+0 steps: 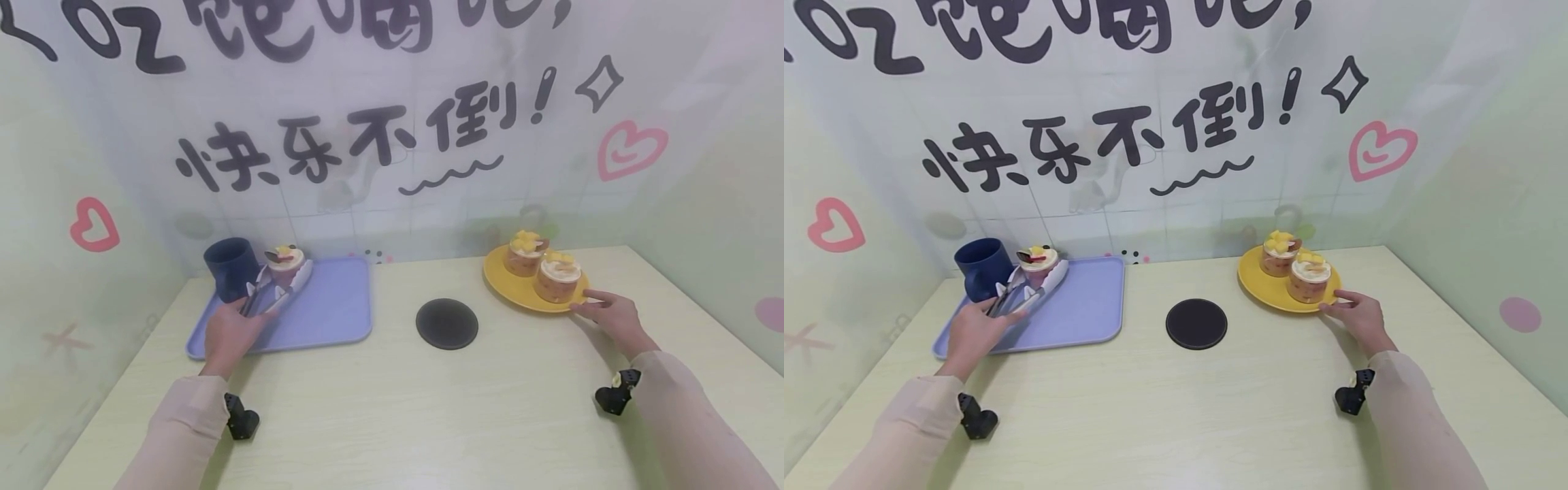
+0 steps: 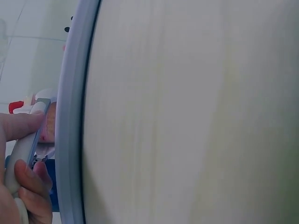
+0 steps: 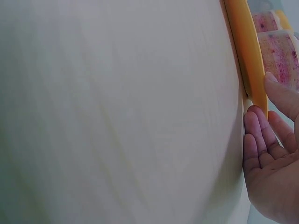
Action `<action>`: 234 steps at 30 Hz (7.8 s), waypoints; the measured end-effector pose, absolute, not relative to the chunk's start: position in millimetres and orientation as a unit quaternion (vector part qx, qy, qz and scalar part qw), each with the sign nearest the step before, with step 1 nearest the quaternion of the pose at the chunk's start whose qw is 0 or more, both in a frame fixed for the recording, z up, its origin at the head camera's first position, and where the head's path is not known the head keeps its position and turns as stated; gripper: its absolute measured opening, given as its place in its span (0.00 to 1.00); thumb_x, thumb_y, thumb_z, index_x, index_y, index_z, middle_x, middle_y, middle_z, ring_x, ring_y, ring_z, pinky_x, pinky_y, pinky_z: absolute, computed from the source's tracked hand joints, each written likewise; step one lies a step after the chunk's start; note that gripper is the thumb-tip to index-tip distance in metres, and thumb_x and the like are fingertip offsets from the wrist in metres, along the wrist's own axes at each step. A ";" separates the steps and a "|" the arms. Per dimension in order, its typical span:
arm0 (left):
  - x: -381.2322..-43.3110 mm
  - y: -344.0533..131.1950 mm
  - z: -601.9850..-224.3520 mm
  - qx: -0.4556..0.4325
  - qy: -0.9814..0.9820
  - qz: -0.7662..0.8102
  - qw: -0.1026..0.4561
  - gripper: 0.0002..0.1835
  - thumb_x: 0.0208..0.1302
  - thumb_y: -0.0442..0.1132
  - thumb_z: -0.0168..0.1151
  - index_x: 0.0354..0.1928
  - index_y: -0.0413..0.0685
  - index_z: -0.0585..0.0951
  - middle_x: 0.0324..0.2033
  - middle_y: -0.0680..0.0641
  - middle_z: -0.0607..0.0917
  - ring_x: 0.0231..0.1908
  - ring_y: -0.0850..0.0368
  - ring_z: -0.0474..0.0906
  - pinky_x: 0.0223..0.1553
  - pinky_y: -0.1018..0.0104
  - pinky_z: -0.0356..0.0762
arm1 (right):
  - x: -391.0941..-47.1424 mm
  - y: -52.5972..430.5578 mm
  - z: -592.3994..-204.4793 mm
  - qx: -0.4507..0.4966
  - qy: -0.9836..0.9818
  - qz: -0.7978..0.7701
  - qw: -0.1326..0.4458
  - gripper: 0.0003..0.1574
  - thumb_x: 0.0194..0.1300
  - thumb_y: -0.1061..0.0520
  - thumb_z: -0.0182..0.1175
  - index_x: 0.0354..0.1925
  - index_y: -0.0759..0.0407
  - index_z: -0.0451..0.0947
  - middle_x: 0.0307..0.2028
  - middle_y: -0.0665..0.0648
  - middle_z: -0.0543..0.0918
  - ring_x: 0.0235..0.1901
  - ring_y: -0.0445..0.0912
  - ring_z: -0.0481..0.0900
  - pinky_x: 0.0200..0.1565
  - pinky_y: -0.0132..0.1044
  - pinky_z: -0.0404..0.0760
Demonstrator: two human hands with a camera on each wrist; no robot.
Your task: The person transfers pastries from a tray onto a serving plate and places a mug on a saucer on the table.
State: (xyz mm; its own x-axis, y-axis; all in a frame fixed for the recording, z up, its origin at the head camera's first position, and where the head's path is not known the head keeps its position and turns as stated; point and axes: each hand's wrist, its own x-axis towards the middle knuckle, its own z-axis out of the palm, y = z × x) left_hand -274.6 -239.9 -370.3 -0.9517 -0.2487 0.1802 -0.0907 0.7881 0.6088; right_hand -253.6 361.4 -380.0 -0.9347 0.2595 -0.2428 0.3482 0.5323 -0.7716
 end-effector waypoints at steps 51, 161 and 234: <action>-261.2 -237.2 -357.8 0.077 -0.933 -0.330 0.123 0.39 0.50 0.54 0.67 0.58 0.34 0.71 0.50 0.30 0.75 0.44 0.38 0.72 0.41 0.49 0.67 | -250.3 359.3 -377.8 0.165 0.869 -0.463 0.056 0.59 0.55 0.31 0.56 0.69 0.65 0.47 0.63 0.76 0.54 0.61 0.67 0.53 0.57 0.59 0.59; -261.3 -169.7 -351.7 -0.004 -0.914 -0.401 0.066 0.38 0.46 0.52 0.71 0.59 0.42 0.72 0.50 0.36 0.77 0.43 0.46 0.72 0.40 0.55 0.67 | -250.0 359.4 -377.4 0.155 0.873 -0.461 0.047 0.57 0.57 0.33 0.56 0.68 0.66 0.48 0.61 0.76 0.57 0.60 0.66 0.56 0.57 0.56 0.61; -265.9 -111.5 -365.2 -0.017 -0.899 -0.436 0.036 0.38 0.43 0.49 0.73 0.60 0.47 0.73 0.49 0.42 0.79 0.42 0.49 0.73 0.38 0.58 0.71 | -251.0 361.3 -375.9 0.159 0.872 -0.459 0.061 0.57 0.58 0.32 0.54 0.68 0.67 0.47 0.62 0.76 0.56 0.59 0.66 0.57 0.55 0.57 0.62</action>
State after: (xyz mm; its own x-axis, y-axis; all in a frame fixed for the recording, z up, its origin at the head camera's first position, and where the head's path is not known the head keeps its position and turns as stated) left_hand -265.9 -111.5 -365.2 -0.9968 -0.0013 0.0800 0.0620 0.6192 0.7828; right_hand -251.0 361.3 -375.9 -0.9421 0.2206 -0.2525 0.3330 0.5282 -0.7811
